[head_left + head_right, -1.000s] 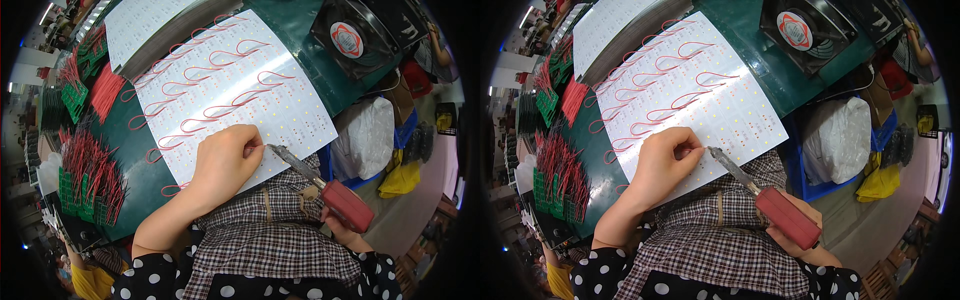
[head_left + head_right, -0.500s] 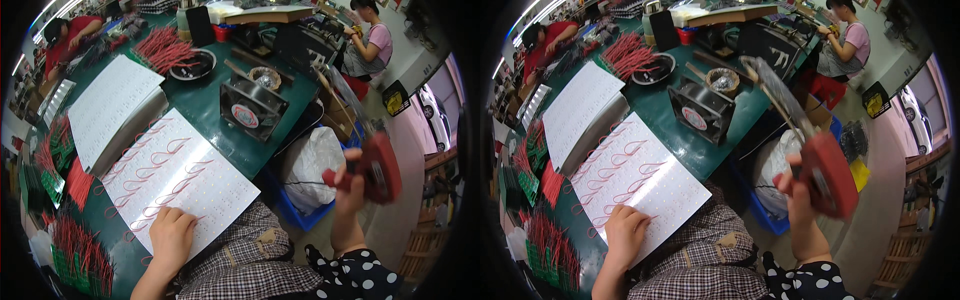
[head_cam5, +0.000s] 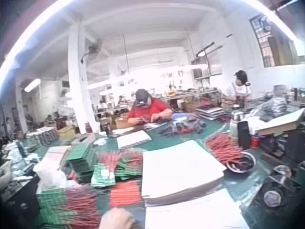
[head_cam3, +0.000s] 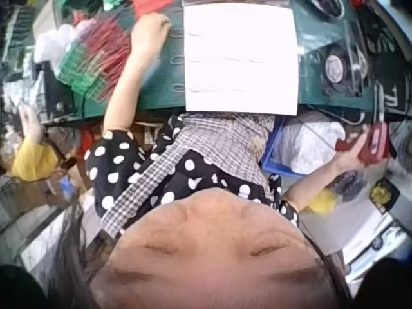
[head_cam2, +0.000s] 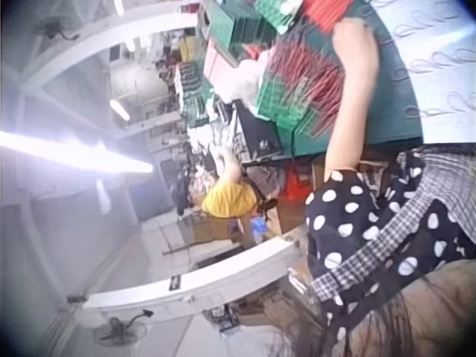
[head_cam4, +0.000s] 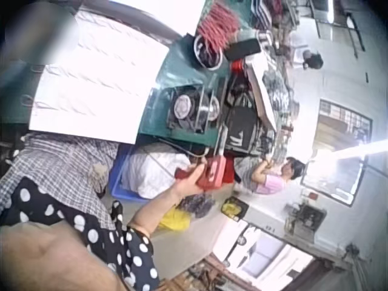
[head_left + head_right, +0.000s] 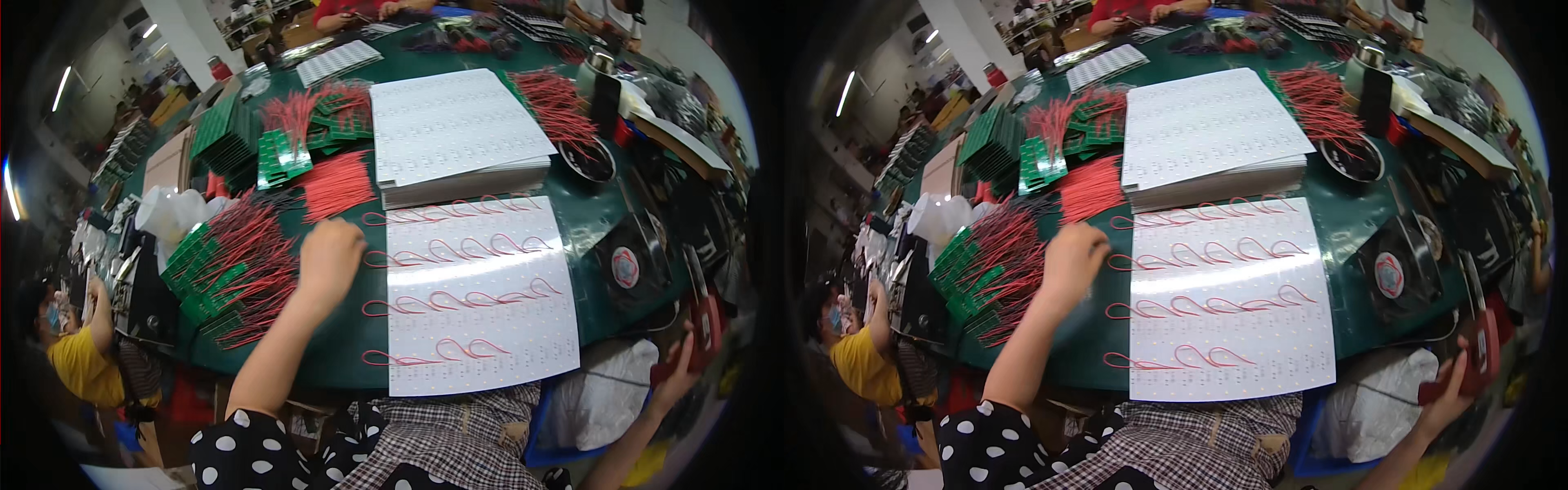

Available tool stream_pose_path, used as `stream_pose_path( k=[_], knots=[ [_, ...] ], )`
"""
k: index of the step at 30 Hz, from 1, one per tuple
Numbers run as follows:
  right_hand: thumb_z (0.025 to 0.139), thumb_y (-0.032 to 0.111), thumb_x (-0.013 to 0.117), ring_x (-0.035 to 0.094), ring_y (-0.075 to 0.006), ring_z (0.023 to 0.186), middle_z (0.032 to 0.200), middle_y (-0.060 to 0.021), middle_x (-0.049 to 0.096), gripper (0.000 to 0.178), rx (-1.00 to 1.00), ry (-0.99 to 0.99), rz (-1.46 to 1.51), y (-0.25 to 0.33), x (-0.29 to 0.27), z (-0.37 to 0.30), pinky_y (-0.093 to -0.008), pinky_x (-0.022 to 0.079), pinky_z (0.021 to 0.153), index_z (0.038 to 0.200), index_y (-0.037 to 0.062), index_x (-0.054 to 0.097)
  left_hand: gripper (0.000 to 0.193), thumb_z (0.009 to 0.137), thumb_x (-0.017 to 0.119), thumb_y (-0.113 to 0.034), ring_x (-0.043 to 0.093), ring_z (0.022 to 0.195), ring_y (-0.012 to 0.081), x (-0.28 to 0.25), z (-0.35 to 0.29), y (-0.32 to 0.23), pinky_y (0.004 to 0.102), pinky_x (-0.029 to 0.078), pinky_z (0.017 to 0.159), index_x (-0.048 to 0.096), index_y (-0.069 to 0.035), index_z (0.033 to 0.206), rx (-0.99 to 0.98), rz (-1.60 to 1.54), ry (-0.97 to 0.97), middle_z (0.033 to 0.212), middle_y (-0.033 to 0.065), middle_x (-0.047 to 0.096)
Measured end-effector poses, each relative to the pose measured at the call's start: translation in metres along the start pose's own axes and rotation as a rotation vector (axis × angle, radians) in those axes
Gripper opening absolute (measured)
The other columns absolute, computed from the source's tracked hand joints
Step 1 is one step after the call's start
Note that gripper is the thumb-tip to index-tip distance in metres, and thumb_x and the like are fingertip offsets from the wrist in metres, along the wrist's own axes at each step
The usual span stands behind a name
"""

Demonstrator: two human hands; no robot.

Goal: The person solders red wires onto an LED panel using a soldering iron, then solders black wires onto the panel.

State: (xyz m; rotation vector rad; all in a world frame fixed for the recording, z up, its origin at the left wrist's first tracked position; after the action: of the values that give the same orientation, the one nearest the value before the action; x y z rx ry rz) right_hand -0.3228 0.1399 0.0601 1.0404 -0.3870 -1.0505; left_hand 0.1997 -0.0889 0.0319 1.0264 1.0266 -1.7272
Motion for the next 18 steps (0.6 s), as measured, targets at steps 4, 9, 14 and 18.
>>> stream_pose_path(
  k=[4, 9, 14, 18],
  knots=[
    [0.087, 0.012, 0.05, 0.04, -0.004, 0.055, 0.103, -0.0092, 0.057, 0.039, 0.017, -0.054, 0.06, 0.002, 0.0, -0.015, -0.0179, 0.032, 0.047, 0.123, -0.0013, 0.042, 0.021, 0.069, 0.064, -0.008, 0.052, 0.089, 0.0317, -0.004, 0.022, 0.047, 0.0402, 0.043, 0.077, 0.059, -0.003, 0.089, 0.004, 0.106, -0.08, 0.089, 0.0132, 0.056],
    [0.086, 0.011, 0.052, 0.043, -0.005, 0.058, 0.103, -0.009, 0.057, 0.034, 0.093, -0.071, 0.092, 0.02, 0.004, -0.036, -0.0172, 0.035, 0.049, 0.117, -0.0003, 0.045, 0.009, 0.072, 0.053, -0.009, 0.057, 0.075, 0.0332, 0.027, 0.057, 0.061, 0.0431, 0.045, 0.067, 0.056, -0.002, 0.077, 0.088, 0.323, -0.035, 0.079, 0.0166, 0.057],
    [0.086, 0.007, 0.05, 0.046, -0.0074, 0.058, 0.102, -0.0131, 0.056, 0.033, 0.032, -0.085, 0.101, 0.034, -0.006, -0.048, -0.0186, 0.038, 0.049, 0.117, -0.0014, 0.042, 0.011, 0.075, 0.054, -0.011, 0.057, 0.077, 0.0333, 0.036, 0.066, 0.06, 0.0419, 0.045, 0.067, 0.057, -0.001, 0.08, 0.132, 0.189, -0.042, 0.08, 0.0151, 0.059],
    [0.086, 0.007, 0.05, 0.047, -0.0079, 0.059, 0.102, -0.0131, 0.056, 0.034, 0.04, -0.106, 0.116, 0.035, -0.024, -0.056, -0.0188, 0.038, 0.049, 0.118, -0.0013, 0.042, 0.015, 0.078, 0.058, -0.014, 0.061, 0.074, 0.031, 0.019, 0.069, 0.071, 0.0366, 0.046, 0.067, 0.065, -0.002, 0.083, -0.018, -0.056, -0.091, 0.078, 0.0155, 0.063]
  ],
)
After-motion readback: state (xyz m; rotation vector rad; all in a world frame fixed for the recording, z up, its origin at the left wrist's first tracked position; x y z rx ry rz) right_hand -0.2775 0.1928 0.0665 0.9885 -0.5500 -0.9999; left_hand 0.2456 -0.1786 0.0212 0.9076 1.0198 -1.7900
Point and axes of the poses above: each hand's wrist, its own z-axis towards the middle knuckle, its own x-axis out of the palm, y = z × x, the point moved 8 cm from there along z, towards the middle knuckle
